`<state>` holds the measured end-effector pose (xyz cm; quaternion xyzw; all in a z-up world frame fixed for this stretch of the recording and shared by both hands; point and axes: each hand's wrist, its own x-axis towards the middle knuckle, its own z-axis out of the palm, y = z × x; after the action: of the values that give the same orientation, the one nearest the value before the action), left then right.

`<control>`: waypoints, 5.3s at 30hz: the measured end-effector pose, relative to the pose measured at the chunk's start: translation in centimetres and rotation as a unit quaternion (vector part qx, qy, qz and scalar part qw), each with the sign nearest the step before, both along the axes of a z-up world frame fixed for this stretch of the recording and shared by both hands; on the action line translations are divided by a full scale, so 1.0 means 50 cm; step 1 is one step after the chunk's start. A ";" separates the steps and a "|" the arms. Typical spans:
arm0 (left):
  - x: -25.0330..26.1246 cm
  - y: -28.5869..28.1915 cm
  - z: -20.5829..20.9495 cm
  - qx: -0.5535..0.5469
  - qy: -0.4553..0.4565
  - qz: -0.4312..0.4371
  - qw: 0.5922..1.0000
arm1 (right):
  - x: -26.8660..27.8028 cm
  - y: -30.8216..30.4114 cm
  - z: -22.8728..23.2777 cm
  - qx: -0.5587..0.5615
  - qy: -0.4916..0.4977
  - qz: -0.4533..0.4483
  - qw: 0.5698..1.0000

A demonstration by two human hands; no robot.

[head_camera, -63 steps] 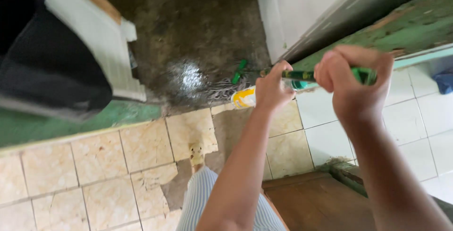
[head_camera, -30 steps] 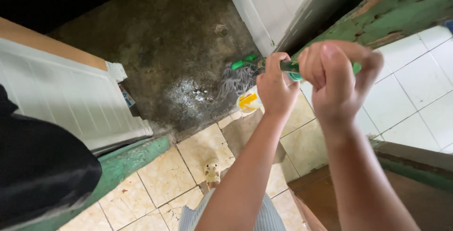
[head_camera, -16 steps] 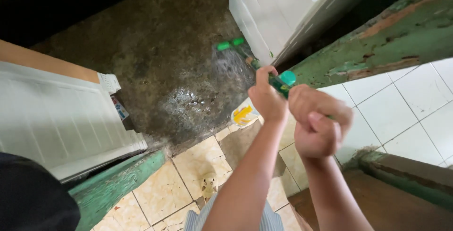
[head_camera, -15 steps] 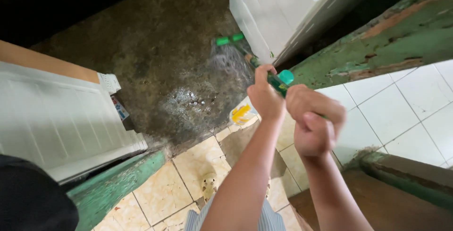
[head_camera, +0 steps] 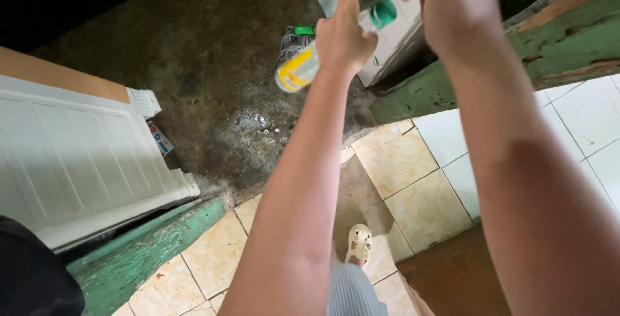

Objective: The recorder prepares cleaning solution and then mops the floor of the room.

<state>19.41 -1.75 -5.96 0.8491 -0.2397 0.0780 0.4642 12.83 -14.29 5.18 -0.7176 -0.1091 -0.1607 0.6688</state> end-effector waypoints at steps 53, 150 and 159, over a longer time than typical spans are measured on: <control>-0.106 0.045 -0.203 -0.278 -0.039 0.100 0.954 | -0.110 0.215 -0.056 -0.134 -0.101 0.006 0.986; -0.341 0.161 0.103 0.080 0.182 -0.097 0.975 | -0.344 0.255 0.212 -0.047 0.054 -0.136 0.988; -0.408 0.132 0.170 0.112 0.248 -0.066 0.960 | -0.385 0.212 0.226 -0.015 0.087 -0.130 0.988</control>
<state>-1.00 4.84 2.55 0.8706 -0.1794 -0.1931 0.4154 -6.40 -3.70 16.50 -0.7469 0.0412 -0.1811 0.6384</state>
